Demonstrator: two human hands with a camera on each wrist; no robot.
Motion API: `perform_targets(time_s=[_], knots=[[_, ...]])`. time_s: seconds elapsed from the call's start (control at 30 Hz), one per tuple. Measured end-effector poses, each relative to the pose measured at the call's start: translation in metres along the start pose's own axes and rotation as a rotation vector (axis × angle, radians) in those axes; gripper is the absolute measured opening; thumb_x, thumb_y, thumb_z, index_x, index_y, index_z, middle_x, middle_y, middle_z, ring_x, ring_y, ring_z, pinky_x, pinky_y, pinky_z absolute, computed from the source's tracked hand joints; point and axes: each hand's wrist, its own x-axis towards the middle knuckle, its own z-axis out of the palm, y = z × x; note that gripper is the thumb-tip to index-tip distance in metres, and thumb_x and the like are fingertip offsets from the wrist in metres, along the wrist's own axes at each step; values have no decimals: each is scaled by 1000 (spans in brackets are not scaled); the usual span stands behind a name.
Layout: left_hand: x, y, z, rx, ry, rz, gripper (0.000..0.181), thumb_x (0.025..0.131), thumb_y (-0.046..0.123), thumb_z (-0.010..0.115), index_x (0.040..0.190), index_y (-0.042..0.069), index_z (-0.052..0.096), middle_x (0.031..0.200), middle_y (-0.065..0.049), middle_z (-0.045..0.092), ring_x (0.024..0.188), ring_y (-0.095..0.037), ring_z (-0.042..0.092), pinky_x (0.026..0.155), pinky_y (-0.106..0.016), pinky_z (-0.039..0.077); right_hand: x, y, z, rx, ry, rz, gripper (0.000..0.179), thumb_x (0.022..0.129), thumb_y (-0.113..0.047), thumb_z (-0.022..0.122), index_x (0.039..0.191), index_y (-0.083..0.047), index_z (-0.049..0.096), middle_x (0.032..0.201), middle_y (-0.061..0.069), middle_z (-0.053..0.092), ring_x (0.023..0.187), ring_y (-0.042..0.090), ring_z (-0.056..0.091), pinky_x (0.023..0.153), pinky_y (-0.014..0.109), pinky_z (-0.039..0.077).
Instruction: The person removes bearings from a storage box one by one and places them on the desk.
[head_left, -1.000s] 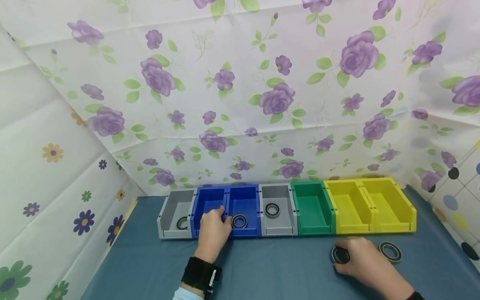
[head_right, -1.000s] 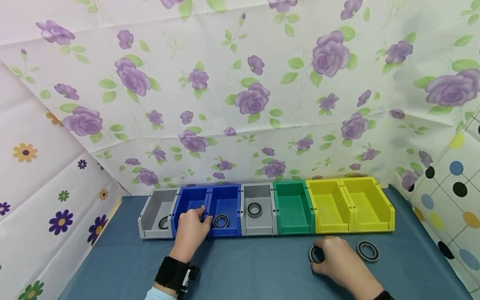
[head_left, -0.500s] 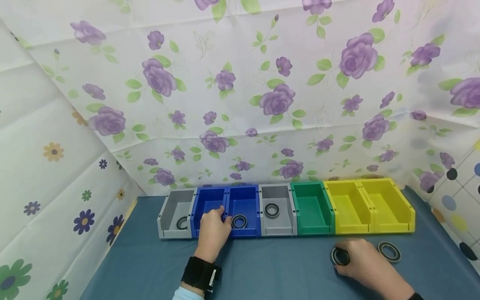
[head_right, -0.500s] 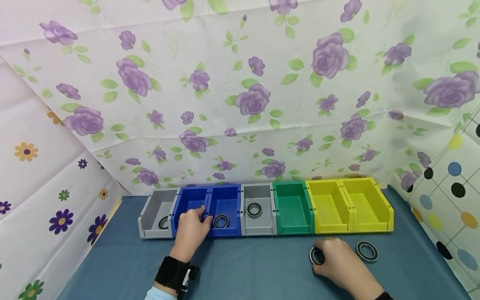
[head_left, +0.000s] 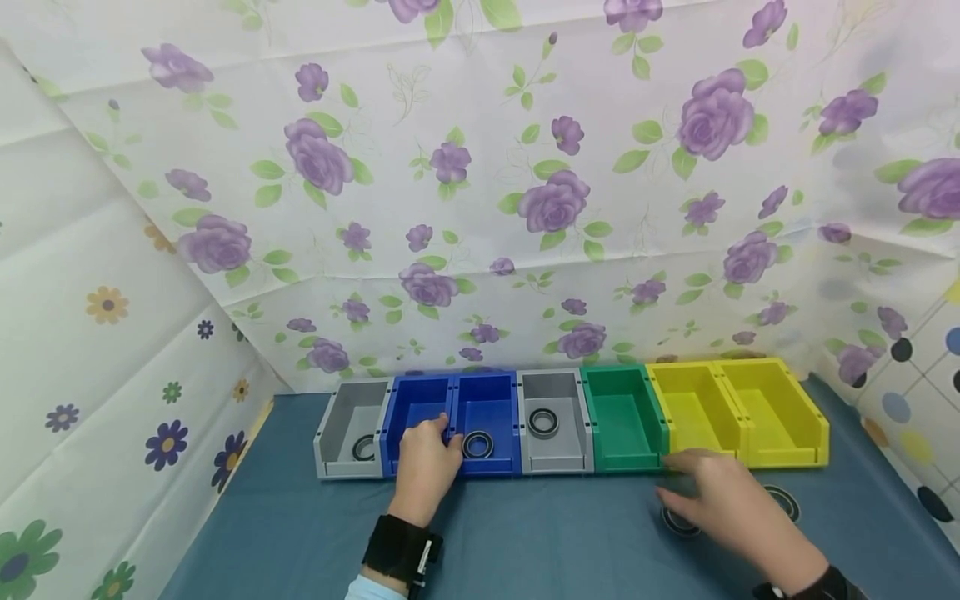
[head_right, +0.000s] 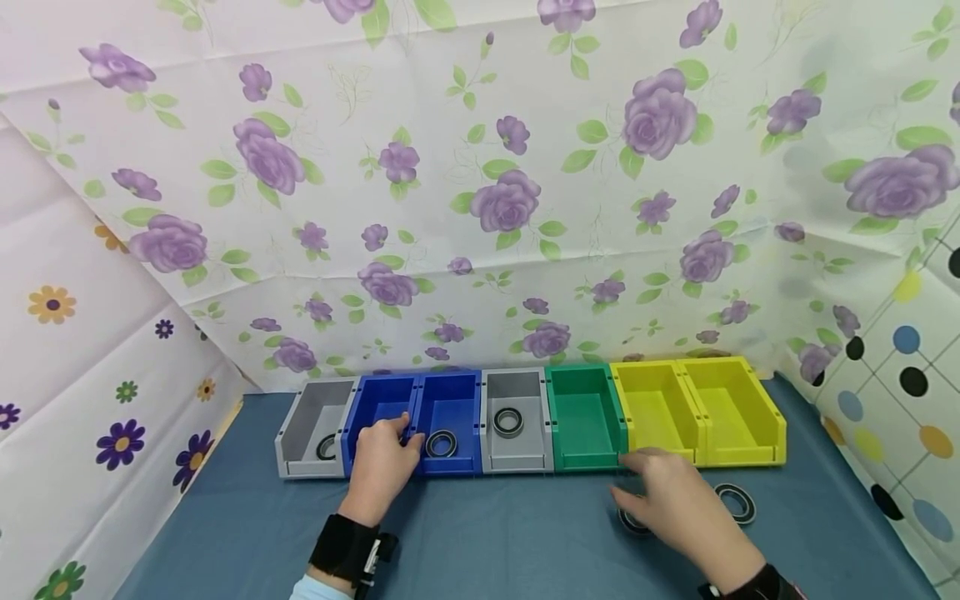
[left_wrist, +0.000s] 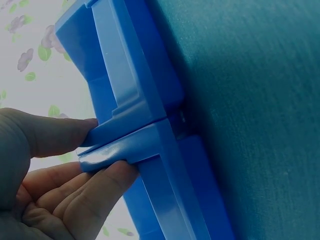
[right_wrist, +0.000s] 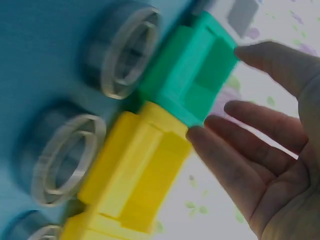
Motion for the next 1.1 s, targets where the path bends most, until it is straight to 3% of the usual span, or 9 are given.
perform_targets(time_s=[0.27, 0.53, 0.67, 0.8, 1.07, 1.1], knots=[[0, -1, 0, 11, -12, -14, 40, 84, 17, 69, 119, 2, 63, 122, -15, 63, 108, -28, 62, 79, -40, 54, 20, -12, -19, -49, 208, -97, 44, 77, -28, 75, 113, -5, 66, 116, 18, 64, 98, 35, 65, 72, 42, 56], [0, -1, 0, 3, -9, -15, 39, 84, 17, 69, 120, 2, 63, 122, -14, 62, 109, -29, 61, 80, -40, 54, 40, -22, -31, -18, 272, -93, 50, 80, -28, 72, 121, -2, 61, 121, 23, 60, 102, 40, 61, 73, 45, 55], [0, -1, 0, -5, -8, -11, 39, 84, 17, 69, 119, 2, 63, 122, -14, 62, 108, -28, 61, 79, -40, 54, 47, -22, -32, -8, 254, -51, 53, 81, -28, 71, 124, 0, 58, 121, 25, 60, 77, 29, 66, 54, 29, 52], [-1, -1, 0, -7, -8, -11, 39, 84, 17, 69, 119, 2, 63, 122, -14, 62, 107, -28, 62, 77, -39, 55, 53, -19, -30, -9, 200, 15, 55, 82, -29, 71, 126, 2, 56, 121, 26, 60, 63, 18, 61, 50, 27, 47], [0, -2, 0, -2, -4, 2, 39, 83, 16, 70, 118, 1, 63, 120, -16, 63, 86, -20, 69, 57, -26, 52, 62, -7, -19, 52, 87, 128, 61, 85, -31, 67, 128, 9, 50, 85, 22, 65, 48, 14, 50, 42, 28, 41], [0, -2, 0, 4, 2, 4, 39, 83, 17, 70, 118, 2, 64, 120, -15, 64, 90, -22, 69, 61, -27, 54, 64, -6, -18, 65, 71, 147, 56, 87, -31, 65, 124, 8, 53, 78, 19, 63, 45, 13, 48, 40, 27, 39]])
